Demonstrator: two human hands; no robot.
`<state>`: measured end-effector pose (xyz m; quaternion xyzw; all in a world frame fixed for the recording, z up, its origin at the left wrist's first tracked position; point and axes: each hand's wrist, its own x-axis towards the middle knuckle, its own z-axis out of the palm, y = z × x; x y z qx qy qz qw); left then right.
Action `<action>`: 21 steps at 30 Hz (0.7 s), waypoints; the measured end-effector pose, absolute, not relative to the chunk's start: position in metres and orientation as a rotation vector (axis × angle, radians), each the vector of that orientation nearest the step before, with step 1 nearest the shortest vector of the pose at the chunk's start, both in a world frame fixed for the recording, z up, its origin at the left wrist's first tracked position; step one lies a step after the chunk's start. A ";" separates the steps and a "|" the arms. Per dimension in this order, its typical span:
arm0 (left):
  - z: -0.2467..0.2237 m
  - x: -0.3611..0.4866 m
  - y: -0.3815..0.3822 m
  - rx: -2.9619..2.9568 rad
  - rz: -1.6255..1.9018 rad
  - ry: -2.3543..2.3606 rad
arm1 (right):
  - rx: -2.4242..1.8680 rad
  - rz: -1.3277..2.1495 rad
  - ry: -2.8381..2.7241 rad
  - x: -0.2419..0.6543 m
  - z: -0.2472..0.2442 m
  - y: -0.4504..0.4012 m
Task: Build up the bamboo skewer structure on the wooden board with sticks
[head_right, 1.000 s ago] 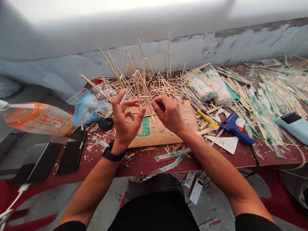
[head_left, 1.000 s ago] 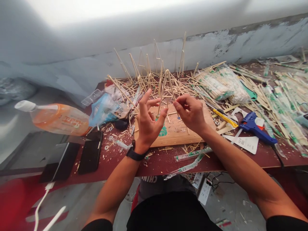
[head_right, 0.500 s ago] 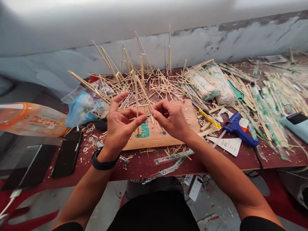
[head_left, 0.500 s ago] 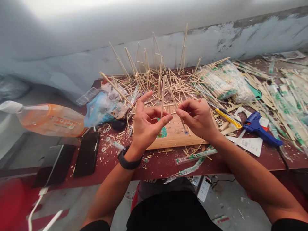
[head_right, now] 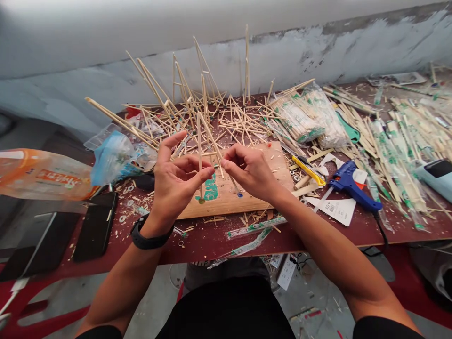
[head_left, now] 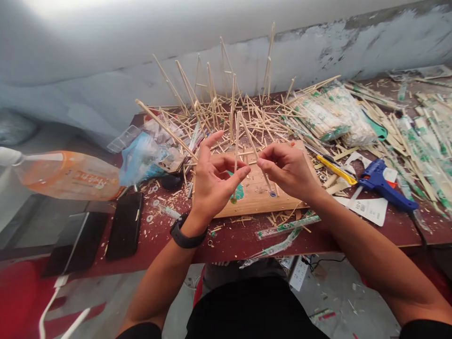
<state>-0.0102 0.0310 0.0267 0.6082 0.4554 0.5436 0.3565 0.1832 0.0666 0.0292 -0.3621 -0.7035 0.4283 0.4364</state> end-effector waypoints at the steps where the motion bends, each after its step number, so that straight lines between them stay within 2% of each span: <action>1: 0.027 -0.011 0.031 1.589 1.420 1.180 | -0.898 1.070 -1.751 0.184 0.029 0.067; 21: 0.029 -0.006 0.032 1.533 1.485 1.135 | -0.671 1.414 -1.736 0.180 0.022 0.072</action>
